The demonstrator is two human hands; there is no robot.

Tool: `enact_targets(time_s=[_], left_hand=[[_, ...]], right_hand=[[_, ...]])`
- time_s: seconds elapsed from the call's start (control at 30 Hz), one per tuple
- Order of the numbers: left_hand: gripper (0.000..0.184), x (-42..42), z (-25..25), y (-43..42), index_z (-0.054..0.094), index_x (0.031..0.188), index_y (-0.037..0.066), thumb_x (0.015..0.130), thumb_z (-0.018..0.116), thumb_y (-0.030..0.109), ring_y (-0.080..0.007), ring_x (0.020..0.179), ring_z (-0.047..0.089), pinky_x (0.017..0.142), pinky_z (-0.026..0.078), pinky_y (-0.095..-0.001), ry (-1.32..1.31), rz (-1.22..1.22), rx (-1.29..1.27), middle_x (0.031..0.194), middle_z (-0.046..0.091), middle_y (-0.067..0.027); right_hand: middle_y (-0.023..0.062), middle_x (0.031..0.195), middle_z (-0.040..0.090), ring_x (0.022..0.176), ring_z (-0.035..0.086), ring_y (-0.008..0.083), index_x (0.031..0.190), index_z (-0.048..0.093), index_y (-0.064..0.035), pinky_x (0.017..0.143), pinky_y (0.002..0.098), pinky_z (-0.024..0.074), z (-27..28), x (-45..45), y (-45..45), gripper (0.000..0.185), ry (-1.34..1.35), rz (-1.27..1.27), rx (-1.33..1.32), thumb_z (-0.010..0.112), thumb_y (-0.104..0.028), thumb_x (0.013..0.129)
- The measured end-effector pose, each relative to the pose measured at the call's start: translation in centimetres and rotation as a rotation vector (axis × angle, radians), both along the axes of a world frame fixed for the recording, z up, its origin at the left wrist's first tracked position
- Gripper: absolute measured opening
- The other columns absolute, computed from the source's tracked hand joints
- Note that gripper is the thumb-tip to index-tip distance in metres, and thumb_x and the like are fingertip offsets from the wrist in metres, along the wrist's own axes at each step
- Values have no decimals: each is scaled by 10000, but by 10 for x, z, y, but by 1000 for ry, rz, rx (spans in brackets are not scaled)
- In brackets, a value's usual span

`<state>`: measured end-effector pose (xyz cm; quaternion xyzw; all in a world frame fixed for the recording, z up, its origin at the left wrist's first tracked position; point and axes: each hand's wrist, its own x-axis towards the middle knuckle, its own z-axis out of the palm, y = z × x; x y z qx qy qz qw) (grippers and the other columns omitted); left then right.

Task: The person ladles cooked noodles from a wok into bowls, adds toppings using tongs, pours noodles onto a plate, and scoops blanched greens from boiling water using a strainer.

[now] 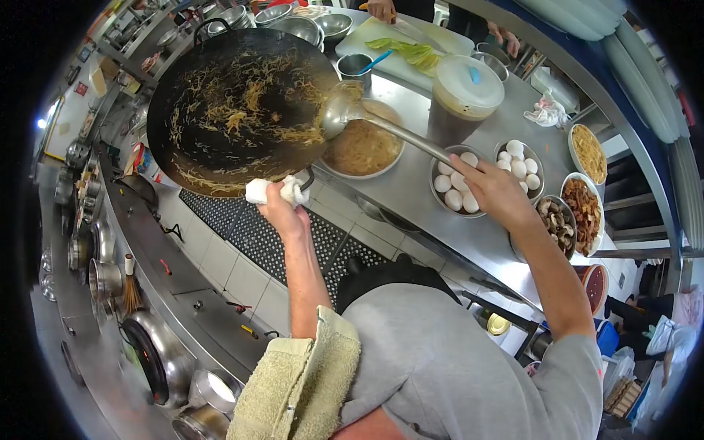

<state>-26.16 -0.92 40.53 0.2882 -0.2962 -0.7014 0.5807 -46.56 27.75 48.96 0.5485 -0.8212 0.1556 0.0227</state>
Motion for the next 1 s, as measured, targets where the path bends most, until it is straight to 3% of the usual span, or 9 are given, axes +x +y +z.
enact_targets(time_s=[0.1,0.2,0.53,0.57,0.77,0.9,1.0], left_hand=[[255,1,-6,-2,451,1012,1,762,486,-27,-157,740,564,629,491,-291,-14,-6,-23,909,527,-63],[211,0,-5,-4,468,981,0,771,481,-13,-157,720,570,621,496,-295,-25,8,-45,884,543,-66],[157,-8,-9,-17,485,923,3,766,501,0,-161,674,579,585,497,-294,-33,68,-62,843,558,-62],[295,-4,-11,-19,445,1062,-19,769,483,-24,-172,820,581,688,507,-304,-42,-2,-87,995,545,-94],[208,0,-4,-17,466,988,-3,781,488,-11,-167,749,582,649,511,-296,-70,32,-32,910,550,-73],[185,5,8,-13,469,958,9,774,494,2,-164,720,583,620,507,-293,-78,9,-9,880,548,-68],[158,11,3,-11,482,925,14,768,503,9,-163,706,588,600,504,-291,-52,-22,-6,846,550,-57]], right_hand=[[132,762,529,674,543,317,1320,528,-159,633,413,461,0,8,13,492,-22,-60,60,612,-79,842],[117,755,540,665,560,312,1318,530,-213,599,420,470,-2,16,21,487,-25,-73,7,616,-101,852],[128,757,541,655,560,323,1314,535,-190,606,424,473,-24,31,60,512,-90,-146,2,637,-73,826],[134,754,540,657,563,325,1314,534,-182,608,425,473,-28,31,59,517,-121,-134,-28,638,-63,822],[165,733,550,657,564,332,1314,534,-153,629,420,472,-37,33,54,527,-282,-156,-69,637,-32,812],[193,725,567,638,565,308,1323,528,-153,641,374,468,1,22,25,530,-459,-206,-103,633,-36,817],[201,791,604,625,546,260,1342,503,-172,630,348,451,9,10,-58,523,-478,-69,-218,621,-72,842]])
